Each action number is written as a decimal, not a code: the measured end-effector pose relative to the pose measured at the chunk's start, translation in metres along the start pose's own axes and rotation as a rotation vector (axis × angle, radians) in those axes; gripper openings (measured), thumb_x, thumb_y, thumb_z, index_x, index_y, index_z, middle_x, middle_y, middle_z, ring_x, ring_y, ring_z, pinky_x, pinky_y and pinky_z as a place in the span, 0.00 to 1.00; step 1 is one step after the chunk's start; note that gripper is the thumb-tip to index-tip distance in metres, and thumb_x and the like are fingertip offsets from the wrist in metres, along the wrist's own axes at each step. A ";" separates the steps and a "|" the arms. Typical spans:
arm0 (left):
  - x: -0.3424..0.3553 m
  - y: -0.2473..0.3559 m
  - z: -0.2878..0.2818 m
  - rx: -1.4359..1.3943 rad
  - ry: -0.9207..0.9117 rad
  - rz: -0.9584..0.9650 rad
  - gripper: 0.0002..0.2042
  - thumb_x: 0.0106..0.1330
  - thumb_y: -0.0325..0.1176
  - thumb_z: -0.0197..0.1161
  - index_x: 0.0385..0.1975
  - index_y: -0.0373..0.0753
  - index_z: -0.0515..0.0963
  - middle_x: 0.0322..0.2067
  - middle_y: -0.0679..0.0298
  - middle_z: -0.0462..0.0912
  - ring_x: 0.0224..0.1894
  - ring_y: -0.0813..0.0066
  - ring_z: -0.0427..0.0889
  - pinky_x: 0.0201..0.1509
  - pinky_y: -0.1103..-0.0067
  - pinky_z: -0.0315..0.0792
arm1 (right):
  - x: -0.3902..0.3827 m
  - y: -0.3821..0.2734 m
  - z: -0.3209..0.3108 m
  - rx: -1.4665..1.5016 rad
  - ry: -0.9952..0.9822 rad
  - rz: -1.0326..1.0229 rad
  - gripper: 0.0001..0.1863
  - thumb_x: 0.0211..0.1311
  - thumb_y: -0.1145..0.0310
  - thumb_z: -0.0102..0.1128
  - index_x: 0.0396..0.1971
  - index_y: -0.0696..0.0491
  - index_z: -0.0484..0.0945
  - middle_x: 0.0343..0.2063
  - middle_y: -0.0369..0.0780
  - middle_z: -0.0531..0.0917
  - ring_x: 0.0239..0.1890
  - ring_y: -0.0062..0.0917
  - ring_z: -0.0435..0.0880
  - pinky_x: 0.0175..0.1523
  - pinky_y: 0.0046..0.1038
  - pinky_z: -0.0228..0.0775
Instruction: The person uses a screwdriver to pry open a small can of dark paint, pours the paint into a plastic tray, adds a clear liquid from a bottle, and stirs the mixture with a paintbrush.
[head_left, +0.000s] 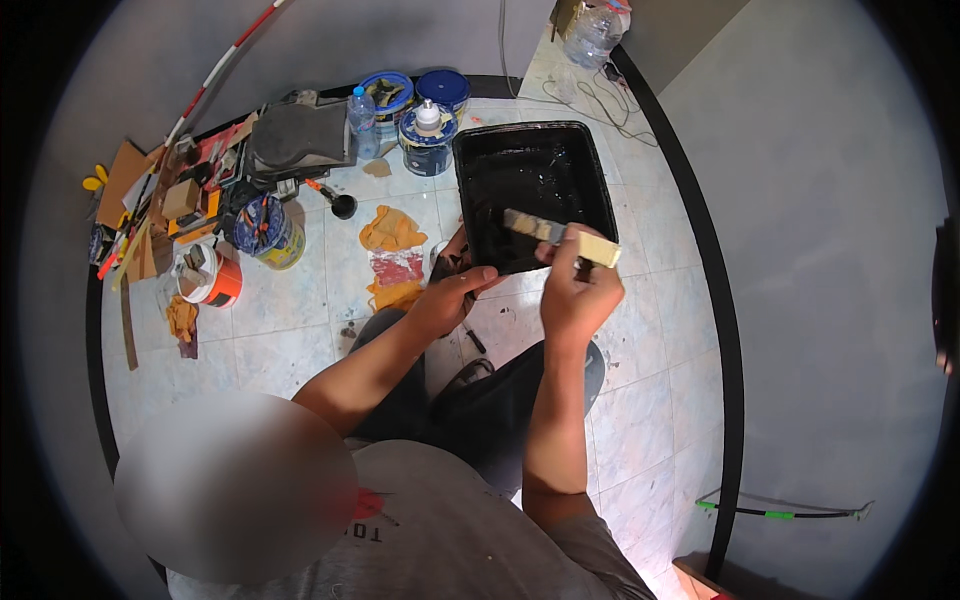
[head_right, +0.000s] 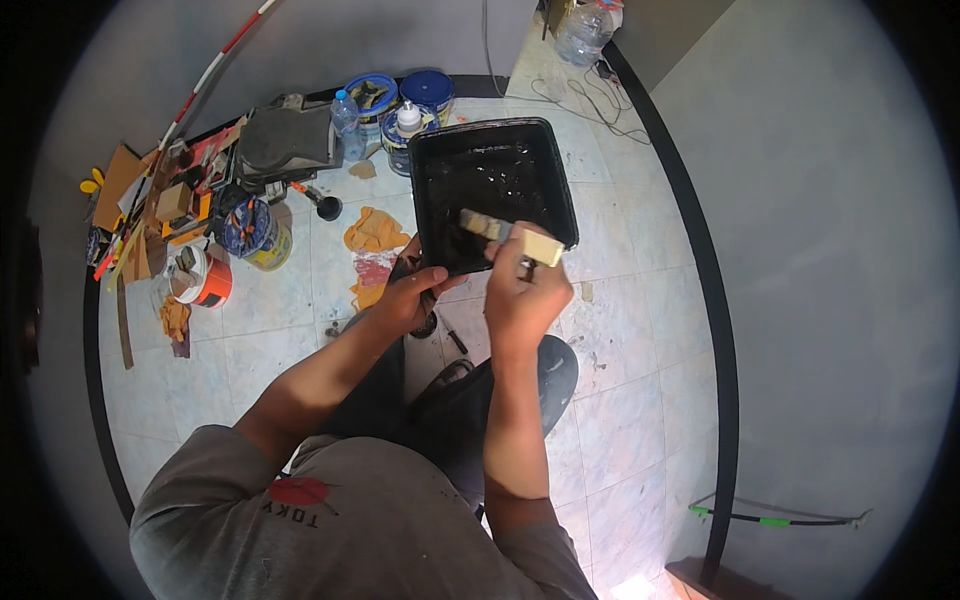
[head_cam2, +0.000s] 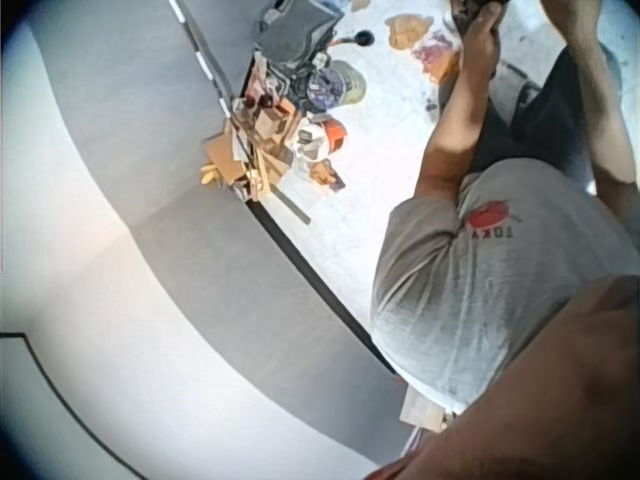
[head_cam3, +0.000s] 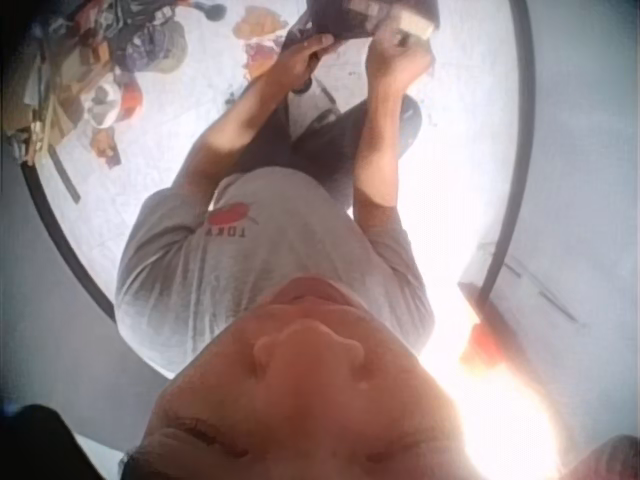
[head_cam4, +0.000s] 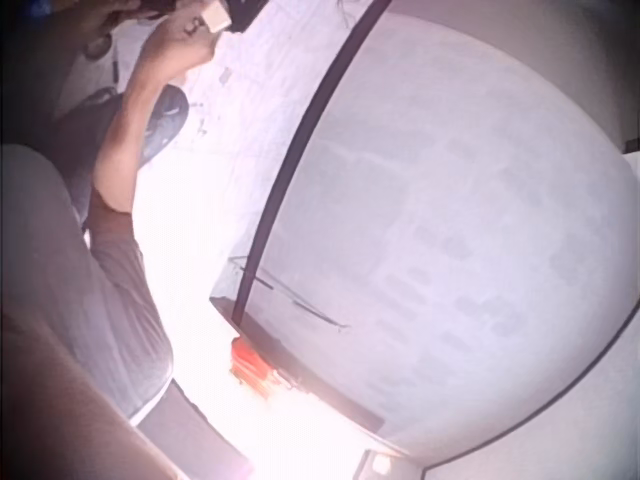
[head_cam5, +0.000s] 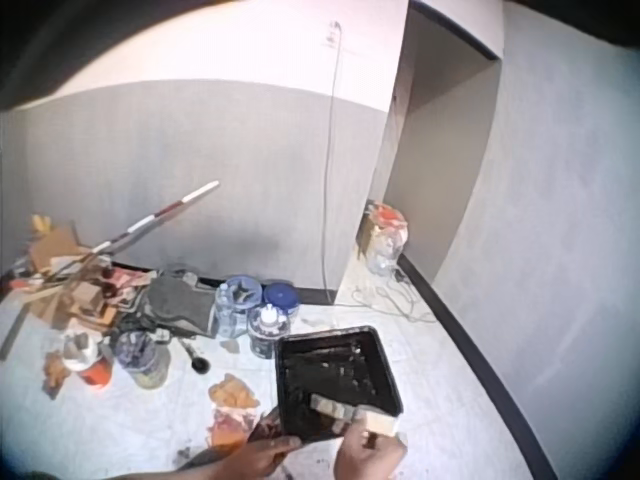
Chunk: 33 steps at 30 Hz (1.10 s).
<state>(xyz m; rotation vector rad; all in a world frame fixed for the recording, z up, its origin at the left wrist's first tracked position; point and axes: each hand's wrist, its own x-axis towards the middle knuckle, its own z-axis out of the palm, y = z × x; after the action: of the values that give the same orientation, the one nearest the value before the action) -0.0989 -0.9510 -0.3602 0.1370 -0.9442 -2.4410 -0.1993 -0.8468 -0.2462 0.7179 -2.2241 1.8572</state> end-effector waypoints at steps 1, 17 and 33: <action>0.002 0.001 0.002 -0.118 0.011 -0.046 0.36 0.76 0.23 0.64 0.82 0.40 0.57 0.65 0.59 0.81 0.63 0.72 0.84 0.68 0.74 0.78 | 0.005 0.006 -0.007 0.017 0.046 -0.020 0.09 0.78 0.74 0.65 0.42 0.66 0.87 0.27 0.41 0.89 0.28 0.22 0.91 0.38 0.23 0.84; 0.005 -0.002 -0.012 -0.077 0.004 -0.031 0.32 0.76 0.24 0.65 0.78 0.41 0.64 0.66 0.59 0.82 0.66 0.67 0.84 0.73 0.67 0.80 | 0.006 0.007 -0.007 0.040 -0.018 -0.014 0.10 0.80 0.74 0.64 0.44 0.67 0.86 0.30 0.41 0.89 0.31 0.23 0.92 0.38 0.24 0.85; 0.012 0.016 0.003 -0.103 -0.046 0.011 0.33 0.74 0.22 0.64 0.79 0.40 0.63 0.69 0.58 0.80 0.68 0.65 0.83 0.77 0.63 0.77 | 0.023 0.030 -0.067 0.610 0.148 0.313 0.15 0.83 0.68 0.61 0.50 0.69 0.82 0.42 0.52 0.89 0.39 0.36 0.94 0.46 0.36 0.95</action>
<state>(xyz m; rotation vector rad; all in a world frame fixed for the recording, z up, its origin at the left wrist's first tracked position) -0.1033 -0.9655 -0.3465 0.0394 -0.8344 -2.4863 -0.2451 -0.7850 -0.2489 0.2887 -1.7519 2.6871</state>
